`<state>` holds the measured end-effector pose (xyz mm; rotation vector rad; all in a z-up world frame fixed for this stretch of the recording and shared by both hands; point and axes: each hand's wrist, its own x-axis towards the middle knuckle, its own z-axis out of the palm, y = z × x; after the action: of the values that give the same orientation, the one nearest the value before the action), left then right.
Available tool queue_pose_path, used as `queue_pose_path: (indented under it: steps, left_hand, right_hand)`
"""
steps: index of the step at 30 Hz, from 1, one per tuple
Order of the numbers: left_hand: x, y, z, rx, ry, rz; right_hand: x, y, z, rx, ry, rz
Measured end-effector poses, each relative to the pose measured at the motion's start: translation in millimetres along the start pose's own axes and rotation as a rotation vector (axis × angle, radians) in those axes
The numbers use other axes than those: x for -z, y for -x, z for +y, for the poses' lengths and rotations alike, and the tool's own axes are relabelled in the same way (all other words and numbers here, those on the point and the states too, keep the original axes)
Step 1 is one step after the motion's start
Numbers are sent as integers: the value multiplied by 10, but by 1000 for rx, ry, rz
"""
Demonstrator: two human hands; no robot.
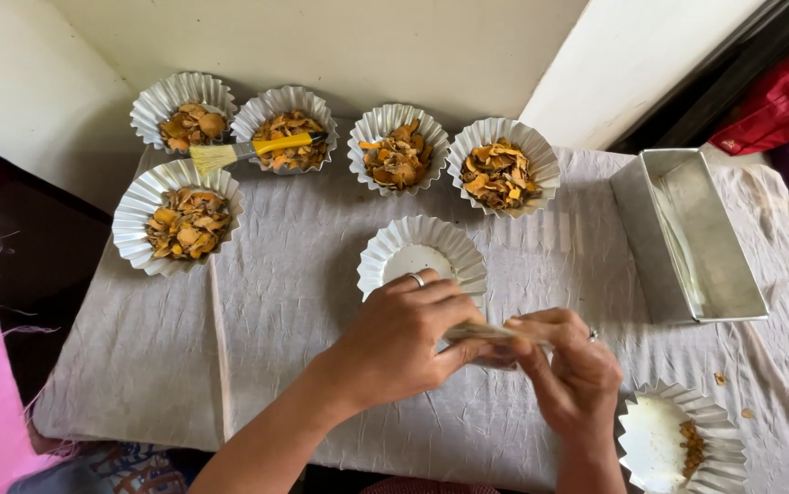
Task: Cleaning and packaging dried tea leaves from paper liners into plastic bags using a brush.
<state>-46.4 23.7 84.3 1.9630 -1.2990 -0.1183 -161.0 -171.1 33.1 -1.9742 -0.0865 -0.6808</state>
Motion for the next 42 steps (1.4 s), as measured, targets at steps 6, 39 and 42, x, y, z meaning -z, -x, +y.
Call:
queue_pose_path:
  steps: [6,39,42]
  left_hand:
    - [-128,27,-38,-234,-37,-65]
    - [623,814,-266,87,-103,486]
    - [574,772,-269,46,-130,468]
  right_hand:
    - [-38,110,-113,145,141,-16]
    - [585,956,-862,-132,621,137]
    - [931,1401,-861,-318,659,33]
